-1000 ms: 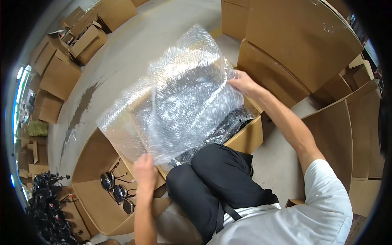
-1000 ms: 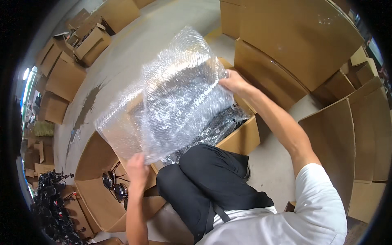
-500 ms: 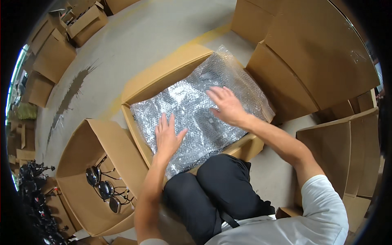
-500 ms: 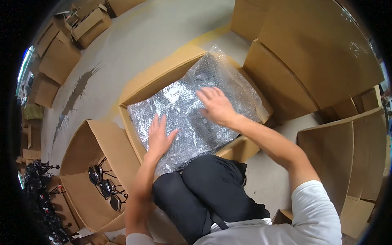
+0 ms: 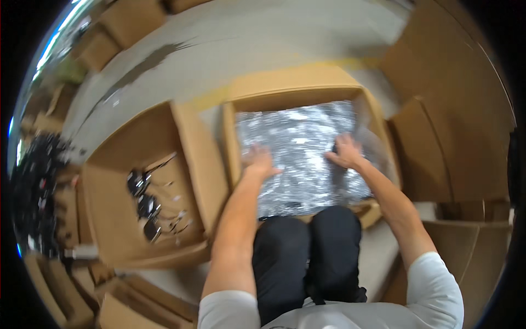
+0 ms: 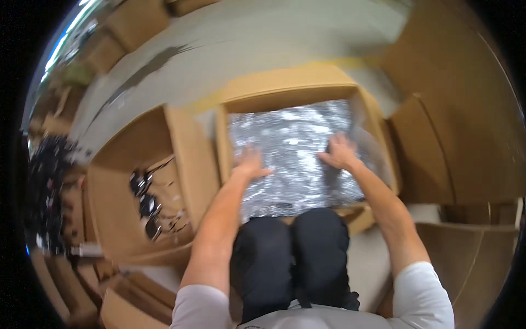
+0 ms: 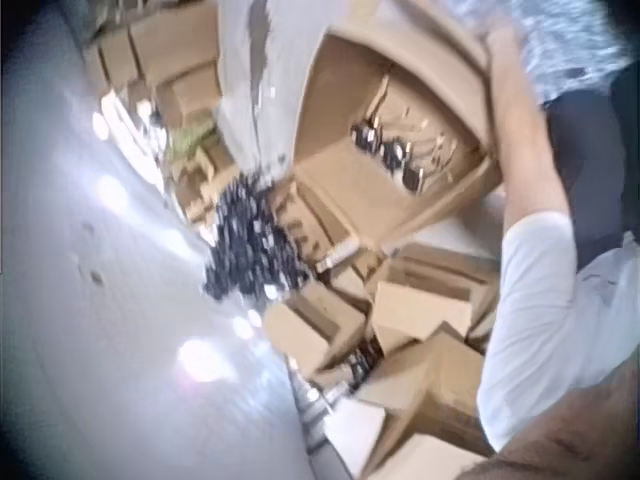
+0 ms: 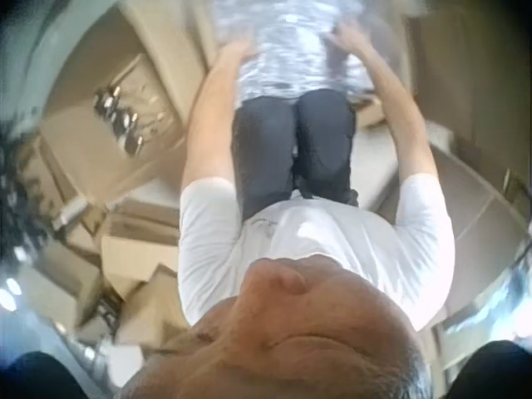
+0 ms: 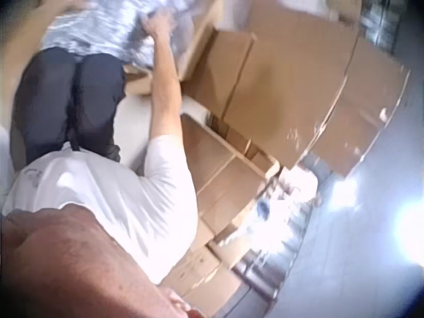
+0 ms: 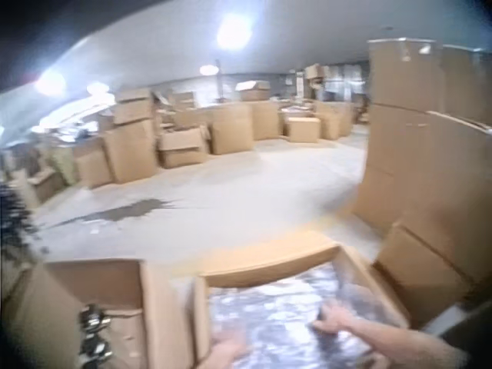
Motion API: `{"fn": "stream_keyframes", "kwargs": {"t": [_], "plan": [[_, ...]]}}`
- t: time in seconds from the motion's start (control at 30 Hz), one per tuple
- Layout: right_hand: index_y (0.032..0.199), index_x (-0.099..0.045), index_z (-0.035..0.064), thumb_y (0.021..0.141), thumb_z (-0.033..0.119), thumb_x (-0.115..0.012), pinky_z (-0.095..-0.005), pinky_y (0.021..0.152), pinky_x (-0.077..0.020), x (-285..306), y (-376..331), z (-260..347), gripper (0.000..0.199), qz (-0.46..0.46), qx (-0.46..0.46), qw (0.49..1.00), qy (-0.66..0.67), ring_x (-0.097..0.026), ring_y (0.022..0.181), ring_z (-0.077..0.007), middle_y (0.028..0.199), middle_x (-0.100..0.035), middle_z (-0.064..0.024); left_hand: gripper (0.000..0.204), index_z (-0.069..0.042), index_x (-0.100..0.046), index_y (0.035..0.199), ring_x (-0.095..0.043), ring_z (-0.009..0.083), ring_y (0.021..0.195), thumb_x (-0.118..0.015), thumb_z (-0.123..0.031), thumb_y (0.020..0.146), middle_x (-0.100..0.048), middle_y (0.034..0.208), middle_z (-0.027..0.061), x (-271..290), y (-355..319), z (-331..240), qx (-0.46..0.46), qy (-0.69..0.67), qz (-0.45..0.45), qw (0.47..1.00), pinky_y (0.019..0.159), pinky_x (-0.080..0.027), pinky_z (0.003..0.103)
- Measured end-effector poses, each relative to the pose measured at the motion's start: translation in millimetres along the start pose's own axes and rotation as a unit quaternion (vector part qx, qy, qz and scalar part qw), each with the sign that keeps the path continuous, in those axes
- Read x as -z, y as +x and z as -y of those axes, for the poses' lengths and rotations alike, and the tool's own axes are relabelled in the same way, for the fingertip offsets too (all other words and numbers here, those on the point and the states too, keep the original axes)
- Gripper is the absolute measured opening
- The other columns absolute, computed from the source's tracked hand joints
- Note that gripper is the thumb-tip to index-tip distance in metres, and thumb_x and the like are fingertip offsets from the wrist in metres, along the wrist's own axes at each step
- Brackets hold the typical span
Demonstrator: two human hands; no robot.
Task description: The person sits on the floor and transfers small black electronic devices from a large cardboard box into a smaller one. They place bubble wrap inside the smaller box and arrange the devices on top of it.
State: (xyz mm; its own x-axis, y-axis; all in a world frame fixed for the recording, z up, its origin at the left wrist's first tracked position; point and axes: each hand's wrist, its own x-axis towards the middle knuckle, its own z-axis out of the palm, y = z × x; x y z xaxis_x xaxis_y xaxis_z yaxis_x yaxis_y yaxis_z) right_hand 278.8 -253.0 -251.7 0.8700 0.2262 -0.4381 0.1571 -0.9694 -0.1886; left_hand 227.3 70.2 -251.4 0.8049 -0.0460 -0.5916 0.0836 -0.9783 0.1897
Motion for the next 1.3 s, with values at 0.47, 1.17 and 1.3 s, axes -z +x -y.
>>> {"fn": "stream_keyframes", "kwargs": {"t": [0.47, 1.17, 1.3], "plan": [[0.105, -0.07, -0.0005, 0.099, 0.018, -0.06, -0.0446, 0.085, -0.0503, -47, -155, 40, 0.022, -0.152, 0.051, 0.975, 0.157, -0.064, 0.099, -0.0391, 0.101, -0.068, -0.0195, 0.04, -0.001, -0.069, 0.12, -0.069, 0.0383, 0.105, -0.071, -0.026, 0.089, -0.071, 0.114, 0.0225, 87, -208, 347, 0.05, -0.084, -0.414, 0.905, 0.091, -0.056, 0.044], [0.094, -0.069, -0.0072, 0.099, 0.011, -0.064, -0.0377, 0.071, -0.0465, -55, -143, 43, 0.02, -0.156, -0.02, 0.977, 0.146, -0.062, 0.076, -0.0269, 0.083, -0.067, -0.0181, 0.009, -0.007, -0.061, 0.095, -0.068, 0.0319, 0.096, -0.058, -0.009, 0.087, -0.069, 0.097, 0.016, -203, -103, 504, 0.018, 0.218, -0.131, 0.967, 0.084, -0.054, 0.042], [0.085, -0.067, -0.0058, 0.096, 0.012, -0.065, -0.0397, 0.065, -0.0438, -68, -145, 38, 0.021, -0.2, -0.008, 0.97, 0.135, -0.058, 0.068, -0.0282, 0.072, -0.061, -0.0172, 0.013, -0.002, -0.064, 0.097, -0.07, 0.0424, 0.088, -0.059, -0.008, 0.085, -0.071, 0.089, 0.0261, -157, -103, 488, -0.004, 0.066, -0.097, 0.993, 0.079, -0.056, 0.051]]}}
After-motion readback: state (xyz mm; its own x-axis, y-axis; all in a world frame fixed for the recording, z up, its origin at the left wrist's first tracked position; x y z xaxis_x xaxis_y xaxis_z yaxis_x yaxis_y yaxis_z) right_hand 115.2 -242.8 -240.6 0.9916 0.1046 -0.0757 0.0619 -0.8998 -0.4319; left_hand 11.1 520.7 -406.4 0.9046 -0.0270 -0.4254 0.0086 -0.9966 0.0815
